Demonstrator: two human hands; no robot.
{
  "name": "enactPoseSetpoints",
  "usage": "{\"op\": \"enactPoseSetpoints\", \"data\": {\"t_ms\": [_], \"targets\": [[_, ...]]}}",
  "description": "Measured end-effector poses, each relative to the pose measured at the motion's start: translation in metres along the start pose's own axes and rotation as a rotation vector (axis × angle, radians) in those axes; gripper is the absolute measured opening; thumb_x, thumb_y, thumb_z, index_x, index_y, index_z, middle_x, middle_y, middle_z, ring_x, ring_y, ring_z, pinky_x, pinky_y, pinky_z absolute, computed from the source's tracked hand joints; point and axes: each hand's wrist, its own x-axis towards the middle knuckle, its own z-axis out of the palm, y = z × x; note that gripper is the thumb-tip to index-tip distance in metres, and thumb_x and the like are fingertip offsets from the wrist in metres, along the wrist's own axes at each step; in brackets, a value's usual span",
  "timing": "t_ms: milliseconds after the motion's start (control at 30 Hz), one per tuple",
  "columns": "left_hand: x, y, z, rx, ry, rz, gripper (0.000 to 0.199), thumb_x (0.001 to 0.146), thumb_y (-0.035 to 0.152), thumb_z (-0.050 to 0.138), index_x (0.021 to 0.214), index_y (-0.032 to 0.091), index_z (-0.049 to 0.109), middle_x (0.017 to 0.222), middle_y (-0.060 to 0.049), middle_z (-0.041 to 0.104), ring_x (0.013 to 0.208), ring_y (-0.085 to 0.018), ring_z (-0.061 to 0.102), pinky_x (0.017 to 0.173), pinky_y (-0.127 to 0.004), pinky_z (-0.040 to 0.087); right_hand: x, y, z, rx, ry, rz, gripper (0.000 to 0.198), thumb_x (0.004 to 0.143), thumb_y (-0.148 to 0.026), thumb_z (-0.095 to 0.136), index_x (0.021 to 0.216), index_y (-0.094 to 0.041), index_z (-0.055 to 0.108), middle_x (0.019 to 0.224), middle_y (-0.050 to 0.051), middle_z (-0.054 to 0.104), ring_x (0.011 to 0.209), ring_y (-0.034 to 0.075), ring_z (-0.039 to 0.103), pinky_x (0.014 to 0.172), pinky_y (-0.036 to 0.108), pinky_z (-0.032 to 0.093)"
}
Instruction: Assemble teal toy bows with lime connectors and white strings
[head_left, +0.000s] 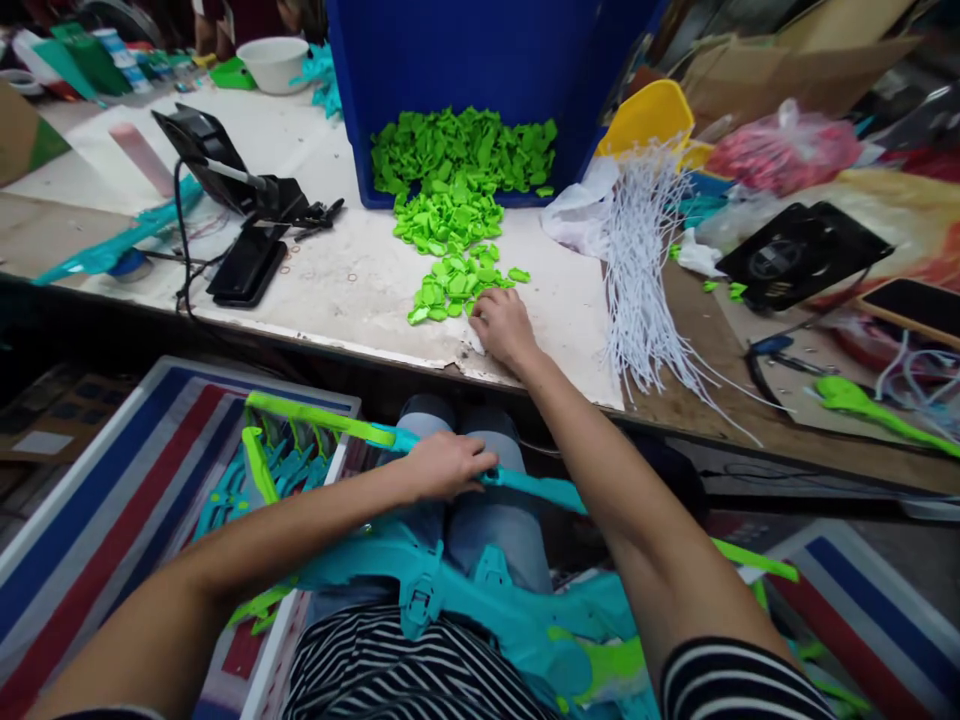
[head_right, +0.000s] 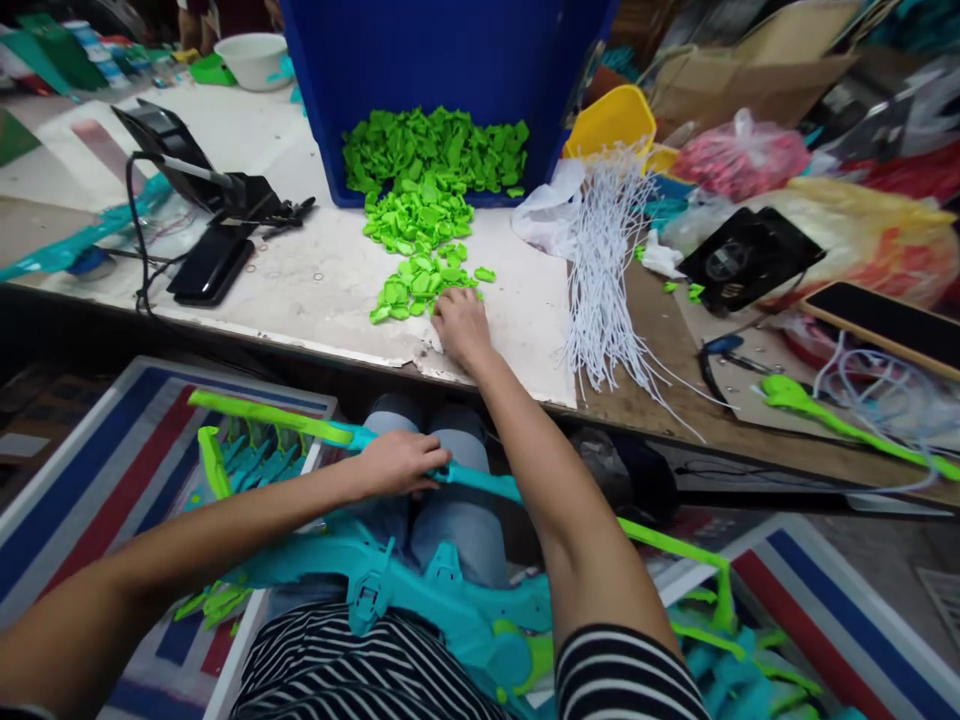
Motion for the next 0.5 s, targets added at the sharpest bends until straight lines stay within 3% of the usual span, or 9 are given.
{"op": "enactPoseSetpoints", "data": {"t_ms": [100, 200, 300, 367, 500], "targets": [[-0.017, 0.006, 0.021, 0.143, 0.135, -0.072, 0.034, 0.094, 0.024, 0.042, 0.126, 0.023, 0.050, 0.123, -0.016, 0.056, 0.103, -0.025, 0.058, 0.084, -0.038, 0.045, -0.007, 0.008, -0.011, 0.058, -0.018, 0.041, 0.014, 0.085, -0.022, 0.053, 0.088, -0.017, 0.066, 0.099, 0.011, 0.067, 0.099, 0.028, 0.055, 0.086, 0.044, 0.045], [-0.023, 0.006, 0.035, 0.090, 0.150, -0.126, 0.054, 0.086, 0.036, 0.058, 0.135, 0.023, 0.042, 0.141, -0.021, 0.041, 0.119, -0.032, 0.050, 0.091, -0.045, 0.043, -0.020, 0.030, -0.028, 0.201, -0.142, 0.123, 0.017, 0.087, -0.025, 0.050, 0.085, -0.017, 0.065, 0.081, 0.007, 0.069, 0.080, 0.022, 0.061, 0.072, 0.035, 0.048], [-0.018, 0.005, 0.032, -0.047, 0.123, -0.195, 0.076, 0.077, 0.050, 0.065, 0.141, 0.022, 0.035, 0.147, -0.023, 0.033, 0.125, -0.036, 0.046, 0.094, -0.048, 0.042, -0.031, 0.051, -0.037, 0.239, -0.230, 0.218, 0.021, 0.086, -0.028, 0.051, 0.076, -0.017, 0.065, 0.069, 0.006, 0.067, 0.067, 0.019, 0.061, 0.063, 0.031, 0.047], [-0.010, 0.004, 0.023, -0.150, 0.063, -0.264, 0.089, 0.074, 0.053, 0.067, 0.145, 0.018, 0.027, 0.141, -0.025, 0.042, 0.122, -0.036, 0.050, 0.092, -0.045, 0.043, -0.038, 0.059, -0.036, 0.157, -0.125, 0.231, 0.022, 0.085, -0.032, 0.052, 0.075, -0.018, 0.067, 0.072, 0.007, 0.068, 0.067, 0.021, 0.061, 0.063, 0.033, 0.048], [0.007, -0.006, 0.005, -0.248, -0.162, -0.330, 0.105, 0.069, 0.057, 0.068, 0.146, 0.005, 0.020, 0.115, -0.023, 0.064, 0.104, -0.033, 0.063, 0.079, -0.033, 0.047, -0.052, 0.056, -0.028, 0.046, 0.068, 0.101, 0.025, 0.084, -0.038, 0.056, 0.094, -0.019, 0.070, 0.093, 0.011, 0.068, 0.082, 0.025, 0.062, 0.076, 0.039, 0.051]]}}
